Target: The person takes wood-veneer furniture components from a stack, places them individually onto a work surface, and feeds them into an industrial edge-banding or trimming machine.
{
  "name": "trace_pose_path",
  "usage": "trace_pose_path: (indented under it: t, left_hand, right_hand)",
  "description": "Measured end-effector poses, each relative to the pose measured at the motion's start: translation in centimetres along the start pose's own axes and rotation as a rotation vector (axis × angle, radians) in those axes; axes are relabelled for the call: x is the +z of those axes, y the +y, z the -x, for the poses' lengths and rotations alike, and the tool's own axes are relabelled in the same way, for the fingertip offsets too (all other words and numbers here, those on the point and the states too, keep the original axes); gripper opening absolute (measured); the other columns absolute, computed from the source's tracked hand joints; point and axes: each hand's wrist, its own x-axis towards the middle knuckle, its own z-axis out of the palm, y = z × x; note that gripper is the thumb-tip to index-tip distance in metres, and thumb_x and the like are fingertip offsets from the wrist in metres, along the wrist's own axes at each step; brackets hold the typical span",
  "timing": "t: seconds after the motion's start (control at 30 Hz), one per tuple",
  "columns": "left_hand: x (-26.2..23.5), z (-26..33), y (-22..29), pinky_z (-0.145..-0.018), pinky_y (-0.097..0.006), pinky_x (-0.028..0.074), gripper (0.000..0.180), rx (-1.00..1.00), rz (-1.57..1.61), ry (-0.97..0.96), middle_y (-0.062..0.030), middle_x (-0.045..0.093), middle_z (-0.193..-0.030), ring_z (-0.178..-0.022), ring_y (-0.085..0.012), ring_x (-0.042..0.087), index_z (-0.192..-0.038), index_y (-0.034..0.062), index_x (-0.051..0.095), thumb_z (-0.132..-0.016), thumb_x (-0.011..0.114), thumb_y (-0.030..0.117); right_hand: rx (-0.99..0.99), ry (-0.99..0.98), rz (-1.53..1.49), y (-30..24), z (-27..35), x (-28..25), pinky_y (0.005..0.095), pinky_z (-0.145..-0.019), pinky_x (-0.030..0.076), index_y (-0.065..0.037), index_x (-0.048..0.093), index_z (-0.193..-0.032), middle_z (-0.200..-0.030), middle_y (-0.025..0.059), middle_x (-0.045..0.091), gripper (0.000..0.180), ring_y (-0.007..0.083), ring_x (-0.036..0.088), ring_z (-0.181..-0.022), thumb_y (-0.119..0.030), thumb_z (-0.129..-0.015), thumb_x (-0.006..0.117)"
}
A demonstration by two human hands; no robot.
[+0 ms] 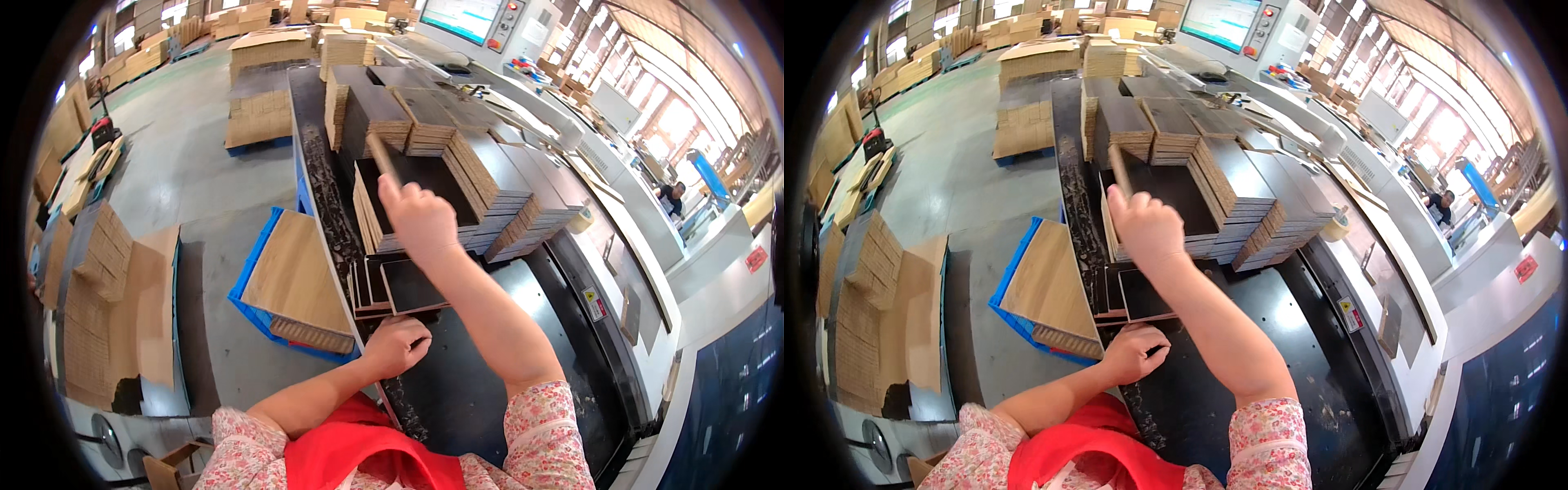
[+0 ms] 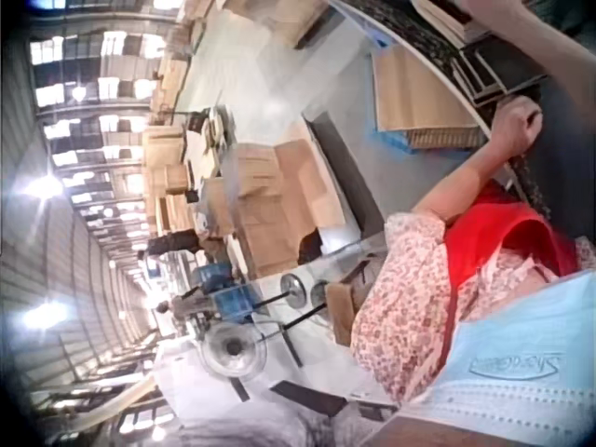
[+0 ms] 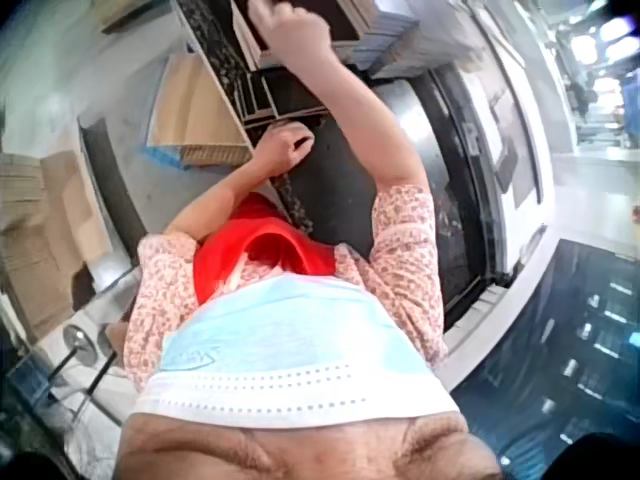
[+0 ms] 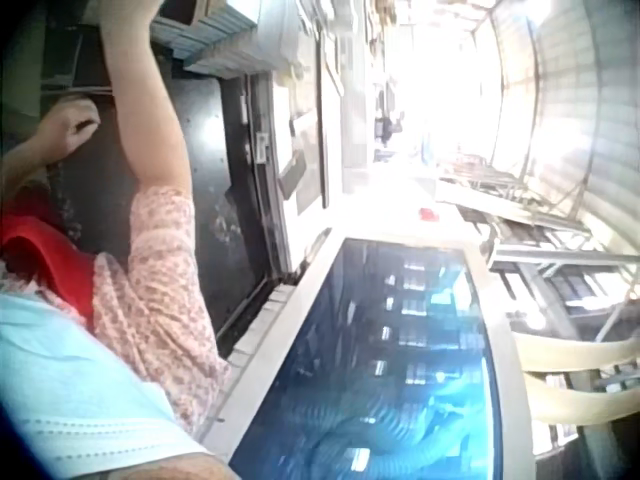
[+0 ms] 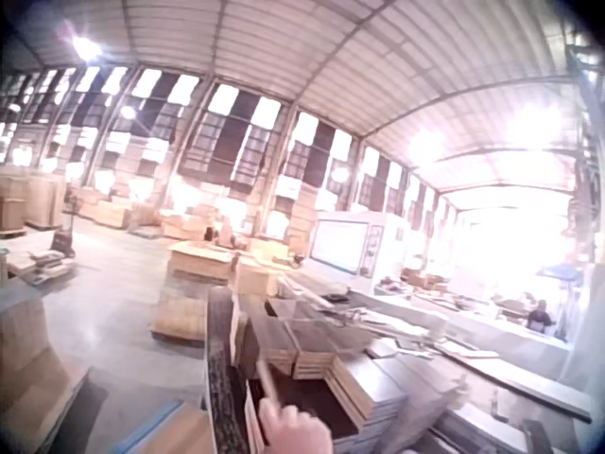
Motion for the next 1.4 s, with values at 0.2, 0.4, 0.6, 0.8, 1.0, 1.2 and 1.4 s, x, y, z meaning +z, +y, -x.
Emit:
trace_pose_path:
  t: [0.2,0.4,0.6,0.8,1.0,1.2,1.4]
  left_hand:
    - [0.1,-0.1,-0.2,-0.085,-0.042,0.05,0.007,0.047,-0.017,0.024,-0.008,0.071,-0.092,-0.092,-0.0309,0.066,-0.089,0.0059,0.07,-0.085,0.071,0.012]
    - [0.1,-0.2,-0.5,-0.086,-0.043,0.051,0.006,0.06,-0.02,0.024,-0.0083,0.071,-0.092,-0.093,-0.0311,0.067,-0.087,0.0068,0.07,-0.084,0.07,0.012]
    - [0.1,-0.5,-0.5,-0.082,-0.04,0.052,0.005,0.026,0.011,0.009,-0.0109,0.072,-0.089,-0.089,-0.0305,0.069,-0.083,0.005,0.069,-0.084,0.07,0.01]
    - [0.2,-0.9,-0.2,-0.079,-0.04,0.052,0.003,0.081,-0.012,0.033,-0.0125,0.071,-0.086,-0.083,-0.032,0.068,-0.084,0.0036,0.07,-0.083,0.071,0.007]
    - [0.5,-0.7,-0.8,-0.082,-0.037,0.052,0.006,0.059,-0.058,-0.008,-0.0116,0.071,-0.093,-0.088,-0.0292,0.068,-0.09,0.0024,0.071,-0.085,0.071,0.005]
    - [0.4,-0.4,-0.6,-0.086,-0.035,0.051,0.008,0.051,-0.066,-0.038,-0.0125,0.071,-0.097,-0.093,-0.0279,0.068,-0.094,0.001,0.071,-0.087,0.07,0.004]
    - [0.4,-0.3,-0.5,-0.088,-0.035,0.05,0.008,0.023,-0.097,-0.063,-0.0117,0.07,-0.1,-0.095,-0.027,0.066,-0.096,0.0006,0.07,-0.089,0.069,0.005]
  right_hand:
    - [0.635,0.34,-0.755,5.9,1.7,-0.1,0.0283,-0.061,0.05,0.0,0.066,-0.112,-0.076,0.0128,0.062,0.02,0.0163,0.064,-0.066,-0.015,-0.103,0.056]
    - [1.025,0.306,-1.457,7.1,11.2,-2.8,0.0195,-0.057,0.038,0.004,0.065,-0.122,-0.078,-0.0074,0.053,0.025,0.0013,0.045,-0.066,-0.013,-0.104,0.058]
    - [1.435,0.368,-1.452,8.2,22.5,-7.9,0.022,-0.058,0.047,-0.007,0.065,-0.127,-0.084,-0.0048,0.062,0.027,0.0035,0.053,-0.067,-0.021,-0.105,0.058]
    - [1.572,0.479,-1.174,7.7,33.8,-14.4,0.0204,-0.06,0.049,-0.007,0.067,-0.124,-0.092,-0.0035,0.066,0.027,0.0035,0.057,-0.071,-0.025,-0.105,0.059]
    - [1.658,0.612,-0.98,5.3,42.6,-19.1,0.0205,-0.056,0.046,-0.005,0.067,-0.123,-0.085,-0.0042,0.065,0.026,0.0028,0.055,-0.067,-0.022,-0.104,0.06]
    - [1.985,0.725,-0.752,1.1,46.3,-23.7,0.0215,-0.059,0.048,-0.006,0.062,-0.129,-0.094,-0.0011,0.067,0.029,0.0048,0.057,-0.069,-0.022,-0.107,0.055]
    - [2.167,0.708,-1.011,-5.6,45.2,-24.7,0.0328,-0.076,0.062,0.002,0.05,-0.138,-0.112,0.0121,0.069,0.035,0.0195,0.072,-0.09,-0.016,-0.107,0.05]
